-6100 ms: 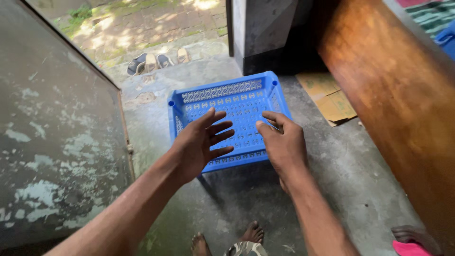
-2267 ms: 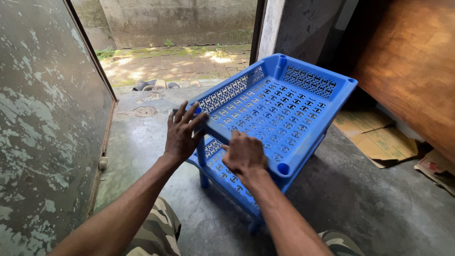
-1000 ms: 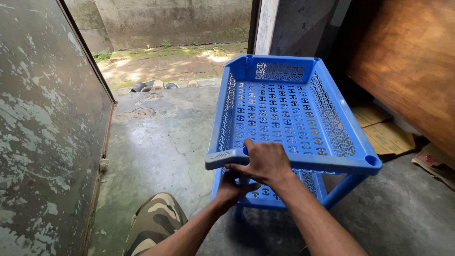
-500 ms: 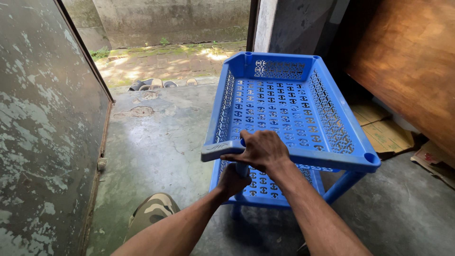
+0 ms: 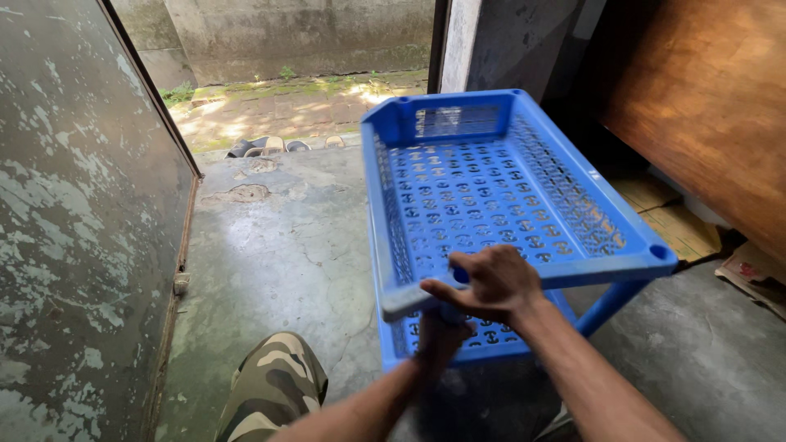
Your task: The person assembles a blue plastic stand by inserting cylindrical legs into corner sockets on two perforated trays. They stack the trays, secure the legs, and then disassemble the structure, placing the components on a bed.
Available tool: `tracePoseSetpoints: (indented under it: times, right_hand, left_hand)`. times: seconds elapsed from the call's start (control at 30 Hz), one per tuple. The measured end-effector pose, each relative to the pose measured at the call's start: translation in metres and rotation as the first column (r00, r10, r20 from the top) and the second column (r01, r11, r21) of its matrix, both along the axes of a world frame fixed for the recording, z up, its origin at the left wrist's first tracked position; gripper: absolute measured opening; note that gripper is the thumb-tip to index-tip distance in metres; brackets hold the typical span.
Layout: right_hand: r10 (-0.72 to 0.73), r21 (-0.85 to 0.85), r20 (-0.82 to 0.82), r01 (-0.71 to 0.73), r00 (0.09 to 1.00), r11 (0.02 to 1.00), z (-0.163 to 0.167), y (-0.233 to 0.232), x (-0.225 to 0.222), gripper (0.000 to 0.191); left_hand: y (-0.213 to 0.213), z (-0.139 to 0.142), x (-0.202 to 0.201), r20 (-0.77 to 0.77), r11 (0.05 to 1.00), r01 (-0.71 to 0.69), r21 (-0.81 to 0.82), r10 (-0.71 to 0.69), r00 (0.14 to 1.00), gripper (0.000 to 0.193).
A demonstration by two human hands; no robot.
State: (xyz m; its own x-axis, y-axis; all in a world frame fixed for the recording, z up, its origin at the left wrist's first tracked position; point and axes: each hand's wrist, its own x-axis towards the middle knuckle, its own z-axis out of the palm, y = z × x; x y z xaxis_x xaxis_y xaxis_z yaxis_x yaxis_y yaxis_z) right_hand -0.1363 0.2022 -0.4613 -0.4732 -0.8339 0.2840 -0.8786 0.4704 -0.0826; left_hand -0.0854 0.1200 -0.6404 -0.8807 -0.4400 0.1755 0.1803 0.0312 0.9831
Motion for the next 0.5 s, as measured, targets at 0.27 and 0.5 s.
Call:
tracePoseSetpoints:
  times: [0.27,0.5]
  right_hand:
    - [-0.345,0.053,0.313,0.347,0.885,0.936,0.017,0.048,-0.019,0.063]
    - [-0.290,0.241,0.259,0.229,0.921,0.943,-0.026,-0.065,0.028,0.068]
  left_hand:
    - [0.019,-0.017,0.017,-0.215,0.559,-0.059,-0.827,-0.217,0.952,0.082]
    - [-0.144,0.065,0.025,0.283,0.615,-0.234,0.753,0.020,0.959,0.088]
